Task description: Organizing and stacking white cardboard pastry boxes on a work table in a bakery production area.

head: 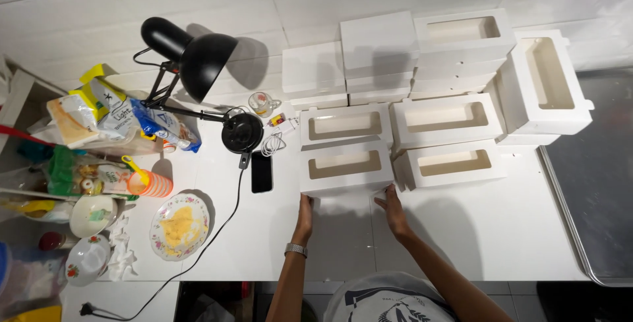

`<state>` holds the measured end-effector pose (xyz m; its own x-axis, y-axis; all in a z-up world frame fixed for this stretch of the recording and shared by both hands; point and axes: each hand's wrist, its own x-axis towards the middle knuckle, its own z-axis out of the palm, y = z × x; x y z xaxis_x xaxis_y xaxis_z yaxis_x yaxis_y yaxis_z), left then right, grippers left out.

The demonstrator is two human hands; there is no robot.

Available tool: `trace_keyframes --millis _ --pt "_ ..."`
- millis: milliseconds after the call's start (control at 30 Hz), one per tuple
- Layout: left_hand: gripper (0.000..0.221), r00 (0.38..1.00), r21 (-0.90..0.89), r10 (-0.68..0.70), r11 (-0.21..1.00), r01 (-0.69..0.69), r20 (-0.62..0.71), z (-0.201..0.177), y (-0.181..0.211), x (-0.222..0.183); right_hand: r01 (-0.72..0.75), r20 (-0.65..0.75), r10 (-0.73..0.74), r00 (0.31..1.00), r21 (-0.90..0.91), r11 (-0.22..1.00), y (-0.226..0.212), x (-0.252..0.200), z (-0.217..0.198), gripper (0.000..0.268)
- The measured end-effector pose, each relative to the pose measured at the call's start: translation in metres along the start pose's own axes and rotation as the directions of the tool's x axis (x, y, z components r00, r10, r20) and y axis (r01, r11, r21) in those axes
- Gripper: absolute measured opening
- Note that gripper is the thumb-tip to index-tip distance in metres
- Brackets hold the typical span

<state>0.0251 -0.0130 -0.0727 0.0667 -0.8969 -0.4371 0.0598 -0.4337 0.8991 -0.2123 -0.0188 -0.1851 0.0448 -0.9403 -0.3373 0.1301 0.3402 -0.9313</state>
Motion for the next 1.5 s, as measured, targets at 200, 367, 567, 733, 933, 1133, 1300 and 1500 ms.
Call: trace_keyframes --millis 200,367,567,733,933,1133,1300,1500 --pt "0.093 0.998 -0.016 0.044 0.999 -0.044 -0.033 0.005 0.002 -0.009 -0.011 -0.02 0.011 1.0 0.013 1.0 -0.009 -0.006 0.003 0.093" --pt "0.081 0.998 0.003 0.03 1.0 -0.03 -0.058 -0.041 -0.077 -0.04 -0.111 0.068 0.108 0.992 0.032 0.993 0.021 -0.037 -0.001 0.086" --pt "0.049 0.961 0.009 -0.026 1.0 0.03 -0.275 -0.146 -0.238 -0.117 -0.148 0.445 0.223 0.867 -0.198 0.969 -0.054 -0.103 0.031 0.089" --pt "0.024 0.875 0.015 -0.088 0.994 0.108 -0.475 -0.174 -0.316 -0.148 -0.057 0.606 0.194 0.771 -0.238 0.97 -0.061 -0.096 0.028 0.082" --pt "0.035 0.775 0.022 -0.111 0.987 0.16 -0.623 -0.091 -0.325 -0.093 -0.167 -0.06 0.162 0.985 -0.097 0.981 0.016 -0.074 -0.111 0.054" --pt "0.025 0.904 0.581 -0.407 0.77 0.264 0.128 0.075 -0.075 -0.128 0.093 -0.679 -0.131 0.722 -0.093 0.991 -0.009 -0.041 -0.231 0.039" --pt "0.111 0.972 0.143 -0.176 0.978 0.154 0.155 0.199 0.029 -0.046 0.163 -0.338 -0.139 0.931 0.044 0.986 -0.091 -0.004 -0.221 0.091" --pt "0.098 0.999 0.17 -0.036 0.985 0.028 0.041 0.255 0.03 -0.017 0.033 -0.326 -0.059 0.944 -0.085 0.996 -0.183 -0.076 -0.168 0.084"
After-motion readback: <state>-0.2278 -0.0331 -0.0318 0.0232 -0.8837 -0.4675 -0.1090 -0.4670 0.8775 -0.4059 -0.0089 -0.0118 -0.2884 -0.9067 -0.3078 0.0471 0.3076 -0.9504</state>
